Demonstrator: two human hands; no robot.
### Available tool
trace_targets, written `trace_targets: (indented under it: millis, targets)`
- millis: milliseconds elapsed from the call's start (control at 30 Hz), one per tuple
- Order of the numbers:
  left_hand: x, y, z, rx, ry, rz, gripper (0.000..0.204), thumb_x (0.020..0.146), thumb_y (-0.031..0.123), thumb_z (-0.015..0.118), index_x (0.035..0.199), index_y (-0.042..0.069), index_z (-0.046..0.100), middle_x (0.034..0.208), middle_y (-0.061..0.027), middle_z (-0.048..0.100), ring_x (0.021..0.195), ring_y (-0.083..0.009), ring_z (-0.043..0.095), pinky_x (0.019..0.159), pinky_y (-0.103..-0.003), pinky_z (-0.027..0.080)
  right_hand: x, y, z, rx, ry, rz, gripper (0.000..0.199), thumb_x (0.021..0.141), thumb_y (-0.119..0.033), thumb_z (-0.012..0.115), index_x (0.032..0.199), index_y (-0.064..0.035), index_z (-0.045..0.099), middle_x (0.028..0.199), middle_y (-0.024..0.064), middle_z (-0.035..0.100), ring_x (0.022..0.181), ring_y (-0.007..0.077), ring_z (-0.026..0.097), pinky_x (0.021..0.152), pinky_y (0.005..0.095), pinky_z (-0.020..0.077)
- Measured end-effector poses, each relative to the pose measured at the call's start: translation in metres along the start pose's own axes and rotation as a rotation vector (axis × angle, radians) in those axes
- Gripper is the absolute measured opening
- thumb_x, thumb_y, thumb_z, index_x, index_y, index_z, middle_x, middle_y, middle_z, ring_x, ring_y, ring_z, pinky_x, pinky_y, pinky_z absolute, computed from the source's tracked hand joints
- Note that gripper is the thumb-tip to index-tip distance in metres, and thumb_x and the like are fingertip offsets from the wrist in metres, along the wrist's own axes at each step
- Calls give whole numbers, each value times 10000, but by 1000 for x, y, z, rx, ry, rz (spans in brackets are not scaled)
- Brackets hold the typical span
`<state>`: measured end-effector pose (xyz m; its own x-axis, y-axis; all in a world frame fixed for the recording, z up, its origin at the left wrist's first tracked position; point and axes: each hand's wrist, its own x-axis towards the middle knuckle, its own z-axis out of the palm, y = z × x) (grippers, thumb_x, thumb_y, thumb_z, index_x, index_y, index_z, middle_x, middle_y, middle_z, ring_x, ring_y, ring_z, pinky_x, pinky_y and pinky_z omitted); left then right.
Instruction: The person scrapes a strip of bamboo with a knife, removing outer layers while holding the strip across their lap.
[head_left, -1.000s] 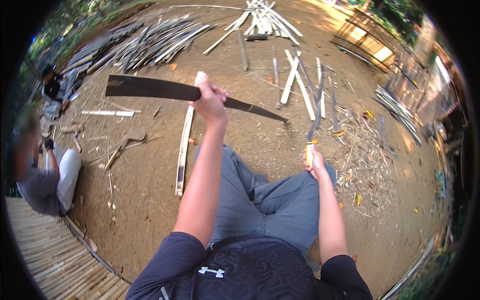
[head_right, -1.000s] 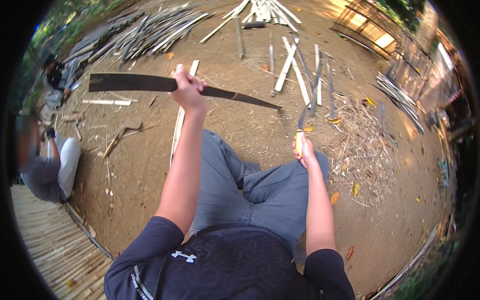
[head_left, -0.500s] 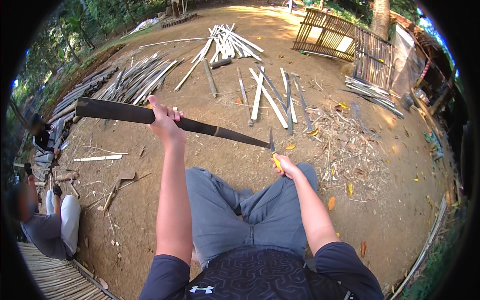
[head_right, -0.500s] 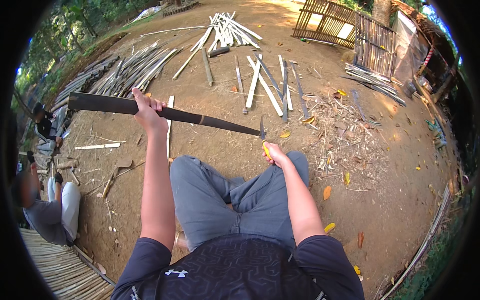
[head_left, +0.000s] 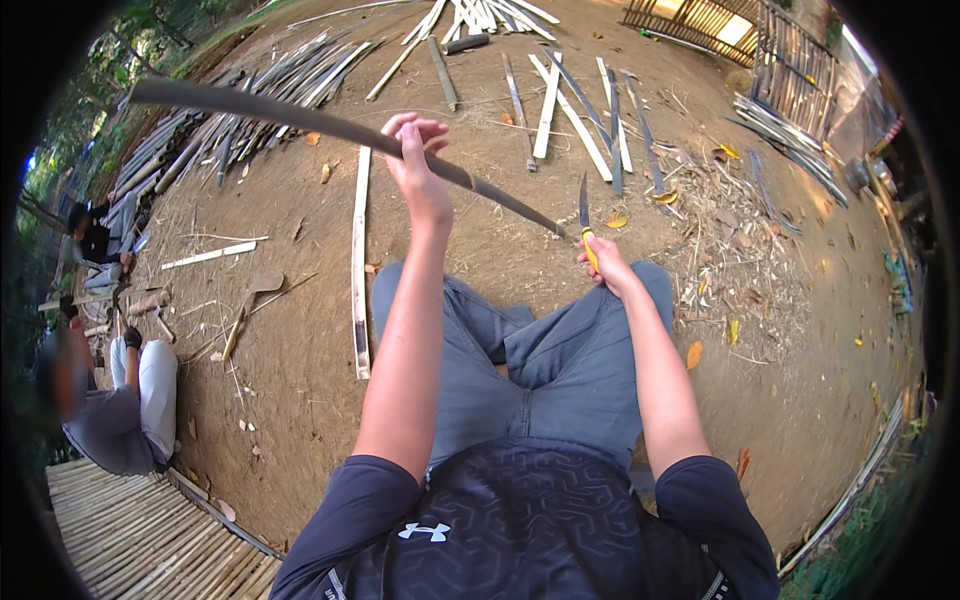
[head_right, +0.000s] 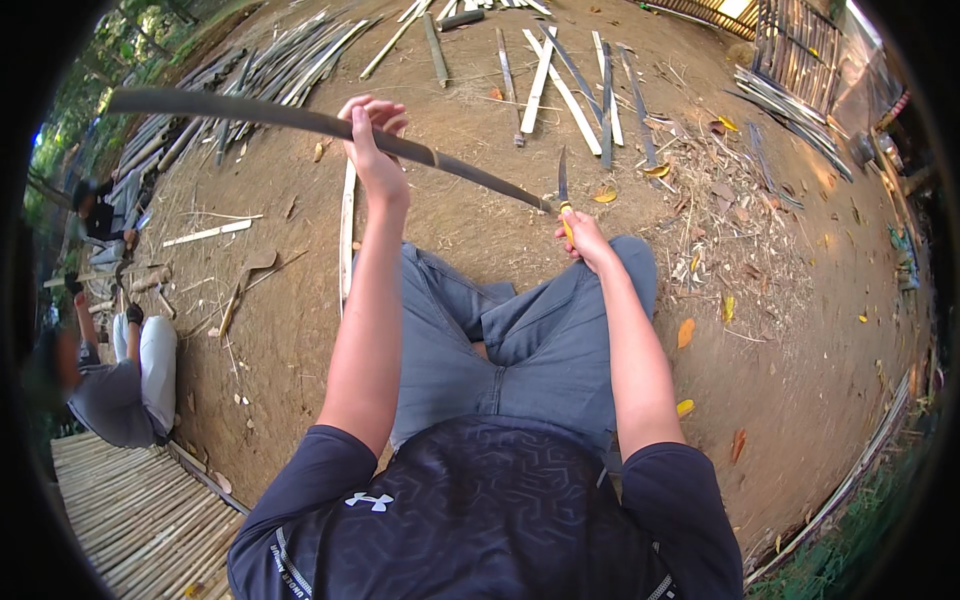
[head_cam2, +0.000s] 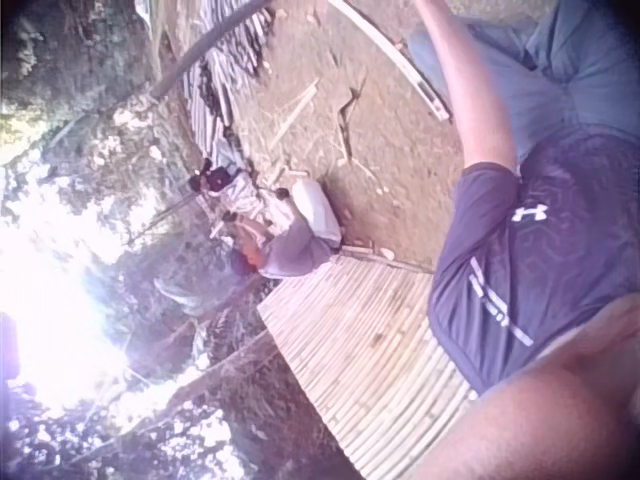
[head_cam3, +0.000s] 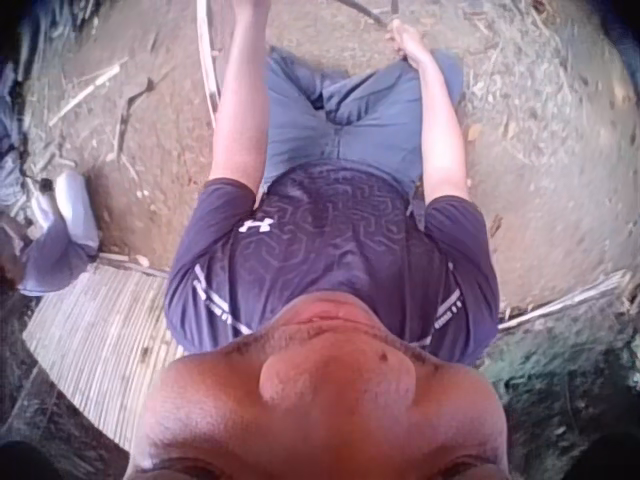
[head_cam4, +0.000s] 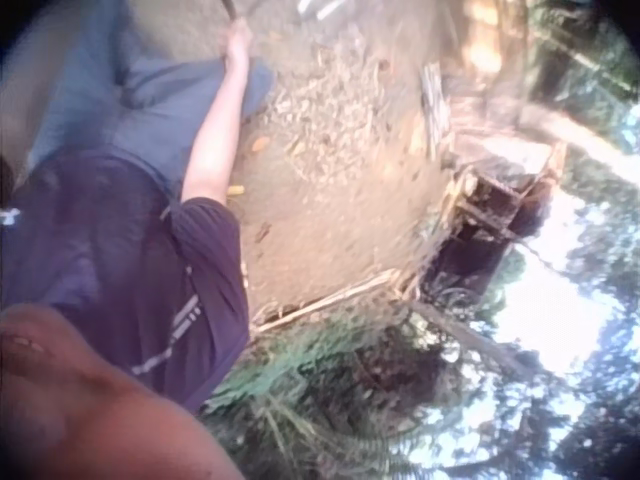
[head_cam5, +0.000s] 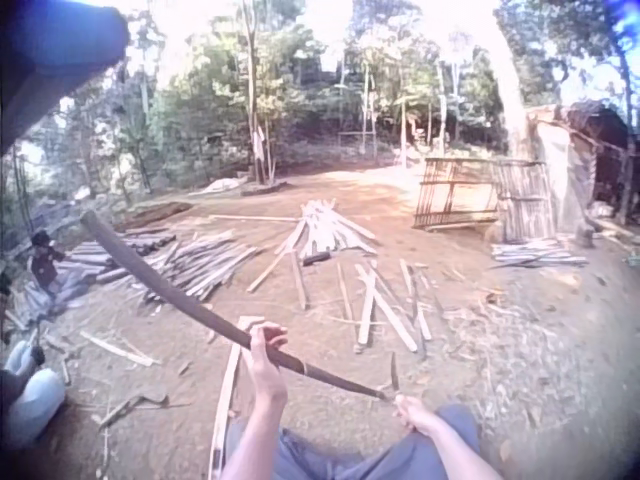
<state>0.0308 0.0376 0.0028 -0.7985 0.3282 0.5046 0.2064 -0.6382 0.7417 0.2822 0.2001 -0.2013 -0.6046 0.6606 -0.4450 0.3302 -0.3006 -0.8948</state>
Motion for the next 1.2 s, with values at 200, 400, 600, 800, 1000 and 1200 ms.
trace_targets:
  millis: [200, 400, 600, 800, 1000, 1200]
  targets:
    - [-24, -56, -8, -182, 160, -66, 373, 1036, 323, 383, 715, 144, 315, 546, 25, 280, 477, -97, 257, 461, -288, 260, -1, 3, 2, 153, 51, -70, 398, 1059, -374, 413, 1203, -21, 529, 847, 49, 585, 513, 73, 463, 405, 217, 355]
    - [-8, -63, -18, -159, 31, -146, 417, 1016, 289, 380, 641, 147, 265, 507, 24, 222, 464, -100, 187, 474, -303, 239, 6, 5, 21, -74, 91, 2, 346, 1044, -335, 445, 1152, -24, 550, 898, 60, 633, 633, 116, 569, 505, 259, 448]
    - [-21, -51, -83, -235, -50, -266, 396, 962, 253, 382, 611, 164, 223, 489, 30, 193, 465, -109, 175, 509, -312, 255, 1, -9, 76, -385, 70, -196, 378, 1018, -341, 493, 910, 6, 594, 745, 154, 616, 670, 307, 606, 660, 446, 460]
    - [-33, -54, -96, -266, 20, -278, 386, 940, 269, 397, 612, 165, 221, 491, 34, 198, 472, -111, 188, 526, -305, 253, 9, -21, 93, -624, 193, -184, 436, 1012, -403, 495, 897, -17, 662, 760, 191, 679, 766, 384, 675, 705, 475, 510]
    - [-18, -62, -99, -249, -48, -269, 398, 944, 284, 394, 603, 167, 226, 481, 35, 187, 462, -109, 179, 518, -309, 245, 8, -31, 94, -622, 147, -137, 422, 1002, -409, 505, 968, -34, 695, 849, 222, 707, 880, 398, 694, 767, 508, 523]
    - [5, -67, -78, -262, -131, -295, 404, 947, 279, 397, 600, 168, 222, 485, 37, 174, 464, -109, 168, 514, -308, 233, 61, 16, 67, -576, 181, 32, 465, 969, -360, 525, 1019, 92, 624, 976, 294, 677, 963, 410, 679, 858, 482, 518]
